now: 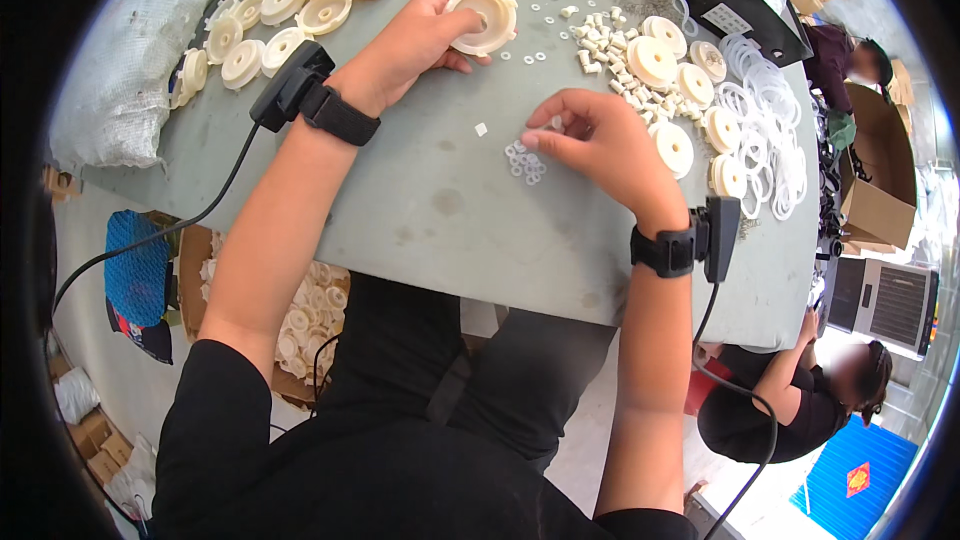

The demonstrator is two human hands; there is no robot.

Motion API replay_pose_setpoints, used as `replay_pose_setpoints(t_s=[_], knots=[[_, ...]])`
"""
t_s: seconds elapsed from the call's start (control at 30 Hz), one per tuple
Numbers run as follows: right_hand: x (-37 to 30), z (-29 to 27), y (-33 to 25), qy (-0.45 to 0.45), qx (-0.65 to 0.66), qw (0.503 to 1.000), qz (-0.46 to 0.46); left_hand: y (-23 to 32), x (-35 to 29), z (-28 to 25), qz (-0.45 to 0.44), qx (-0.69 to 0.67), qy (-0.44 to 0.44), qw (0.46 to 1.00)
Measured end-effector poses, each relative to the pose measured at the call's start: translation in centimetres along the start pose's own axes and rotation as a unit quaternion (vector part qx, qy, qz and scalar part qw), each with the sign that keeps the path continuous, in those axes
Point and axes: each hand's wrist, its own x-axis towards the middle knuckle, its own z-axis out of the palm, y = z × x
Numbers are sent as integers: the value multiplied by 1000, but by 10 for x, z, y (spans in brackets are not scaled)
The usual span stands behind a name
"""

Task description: Manual assembly of small white plastic discs and black components.

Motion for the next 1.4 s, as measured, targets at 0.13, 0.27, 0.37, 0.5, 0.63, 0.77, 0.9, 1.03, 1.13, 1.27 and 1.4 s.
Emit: replay_pose_setpoints(t_s=[0.13,0.27,0.37,0.5,0.63,0.77,0.9,1.03,1.13,1.27,1.4], knots=[[-5,-2,4,54,13,998,27,-2,-1,-1,8,-8,27,1000],[0,-11,11,186,40,980,58,-7,5,-6,25,-6,48,999],[0,-23,19,247,90,963,51,-7,7,-8,60,-3,88,994],[-5,-44,29,349,133,927,28,-5,8,-11,68,-13,130,989],[-18,-68,36,418,152,895,39,-7,9,-12,86,-30,127,988],[-17,-84,48,400,119,907,53,-18,13,-10,119,3,124,985],[21,-90,47,336,11,940,57,-27,18,-8,123,101,145,977],[81,-91,48,268,-183,946,26,-25,16,-8,103,139,147,974],[122,-91,56,234,-248,939,42,-23,18,-7,95,129,143,977],[151,-70,51,255,-335,901,103,-19,13,-8,76,152,143,975],[154,-80,53,216,-384,890,117,-15,11,-8,85,180,151,968]])
